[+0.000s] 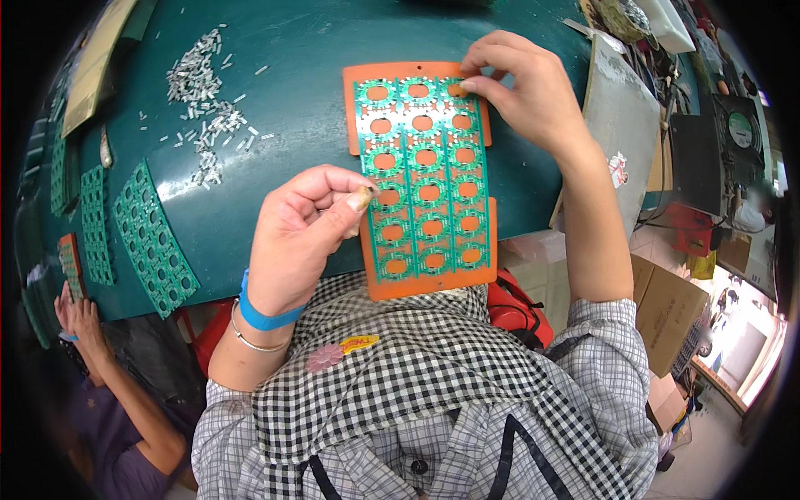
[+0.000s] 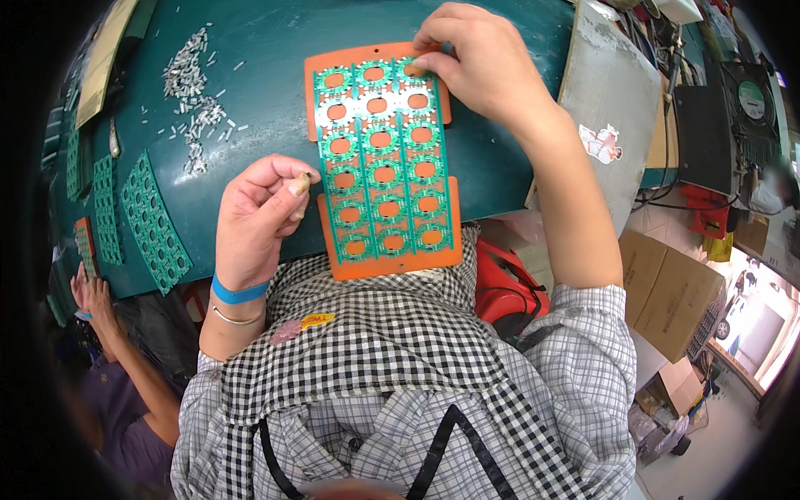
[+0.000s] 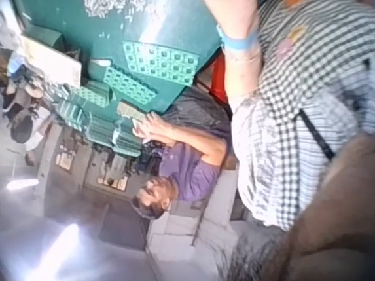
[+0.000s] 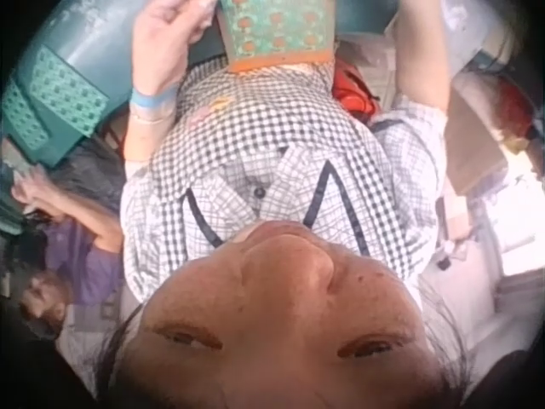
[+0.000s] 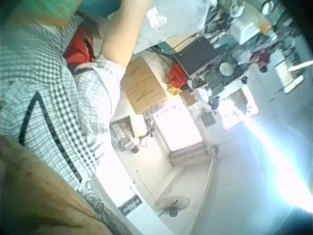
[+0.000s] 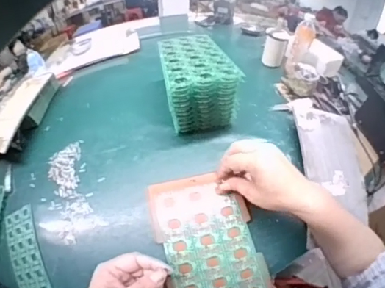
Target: The person inserts small electronic components into a printed circuit board assembly jig by hand.
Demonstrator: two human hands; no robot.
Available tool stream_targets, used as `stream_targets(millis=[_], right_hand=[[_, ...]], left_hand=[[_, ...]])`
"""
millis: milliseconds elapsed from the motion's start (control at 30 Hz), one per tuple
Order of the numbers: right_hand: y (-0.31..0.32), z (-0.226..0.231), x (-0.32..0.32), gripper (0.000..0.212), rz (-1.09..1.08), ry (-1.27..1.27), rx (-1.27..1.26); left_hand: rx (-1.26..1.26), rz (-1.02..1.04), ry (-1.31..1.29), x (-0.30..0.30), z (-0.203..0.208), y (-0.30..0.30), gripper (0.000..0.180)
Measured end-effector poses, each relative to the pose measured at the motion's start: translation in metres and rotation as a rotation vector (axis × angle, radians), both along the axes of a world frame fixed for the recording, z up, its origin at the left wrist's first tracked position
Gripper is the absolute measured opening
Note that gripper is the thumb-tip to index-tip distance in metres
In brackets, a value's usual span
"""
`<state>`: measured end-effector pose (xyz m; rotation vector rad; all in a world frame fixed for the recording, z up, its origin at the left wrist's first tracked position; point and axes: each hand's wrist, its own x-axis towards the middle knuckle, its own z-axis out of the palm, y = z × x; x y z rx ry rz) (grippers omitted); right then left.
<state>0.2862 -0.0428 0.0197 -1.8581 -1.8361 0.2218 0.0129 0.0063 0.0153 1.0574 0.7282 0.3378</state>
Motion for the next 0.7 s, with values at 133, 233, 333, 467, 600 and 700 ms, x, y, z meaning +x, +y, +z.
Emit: stream_targets(millis=[133, 233, 333, 467, 600, 700], right_hand=[[-0.013, 0.017, -0.040, 0.016, 0.186, 0.279, 0.095], [-0.019, 0.019, -0.071, 0.017, 0.302, 0.362, 0.166], [-0.022, 0.016, -0.080, 0.018, 0.387, 0.392, 0.183], [-0.024, 0.015, -0.081, 0.019, 0.376, 0.323, 0.164], [-0.021, 0.018, -0.054, 0.012, 0.210, 0.317, 0.154], [-0.026, 0.009, -0.020, 0.009, -0.025, 0.394, -0.015]], left_hand=[[-0.125, -0.037, -0.092, -0.004, -0.001, 0.003, 0.014], [-0.081, -0.050, -0.116, -0.002, -0.002, 0.000, 0.013], [-0.088, -0.071, -0.150, -0.002, -0.001, -0.002, 0.013], [-0.147, -0.073, -0.128, -0.002, 0.002, -0.003, 0.014], [0.397, 0.006, 0.069, -0.009, 0.003, 0.016, 0.016], [1.044, 0.165, 0.516, -0.016, -0.012, 0.057, 0.016]])
